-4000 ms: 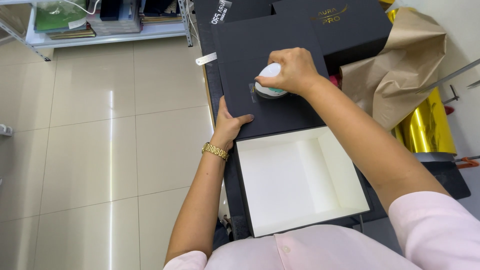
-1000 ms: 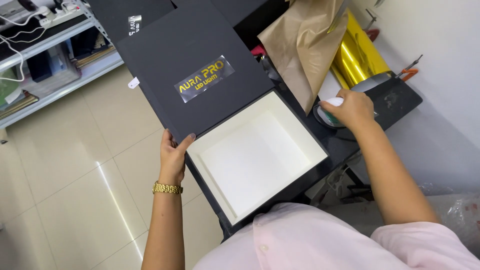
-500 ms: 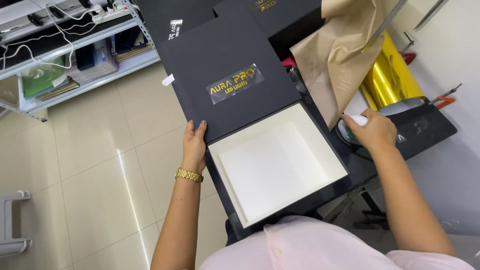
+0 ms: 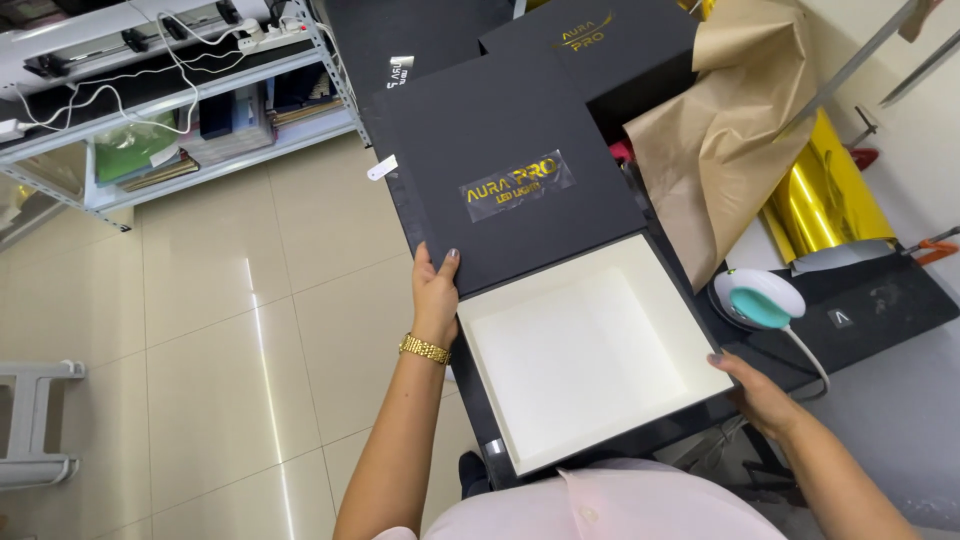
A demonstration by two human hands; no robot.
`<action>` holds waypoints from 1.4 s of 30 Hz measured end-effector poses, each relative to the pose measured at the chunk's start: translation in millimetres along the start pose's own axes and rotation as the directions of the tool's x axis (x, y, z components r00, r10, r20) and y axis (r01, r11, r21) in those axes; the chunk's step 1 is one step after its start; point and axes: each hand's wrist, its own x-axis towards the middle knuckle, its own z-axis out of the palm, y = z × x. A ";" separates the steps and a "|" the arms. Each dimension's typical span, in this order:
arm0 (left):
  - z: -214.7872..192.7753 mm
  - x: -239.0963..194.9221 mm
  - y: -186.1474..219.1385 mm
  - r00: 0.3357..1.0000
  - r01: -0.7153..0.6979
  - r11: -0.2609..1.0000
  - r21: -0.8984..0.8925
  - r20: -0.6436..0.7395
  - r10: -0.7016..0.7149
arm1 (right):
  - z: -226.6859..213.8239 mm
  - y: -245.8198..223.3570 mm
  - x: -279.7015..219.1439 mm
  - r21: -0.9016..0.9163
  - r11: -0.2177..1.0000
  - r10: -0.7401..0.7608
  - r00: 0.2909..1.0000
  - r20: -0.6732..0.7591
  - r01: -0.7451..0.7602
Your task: Applying a gold decal to a black box lid using a handheld heat press tool
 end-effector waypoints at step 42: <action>-389.1 115.3 213.3 0.998 -0.030 0.994 0.102 -0.052 0.036 | 439.5 52.9 -6.5 0.086 0.983 -0.167 0.985 0.043 0.163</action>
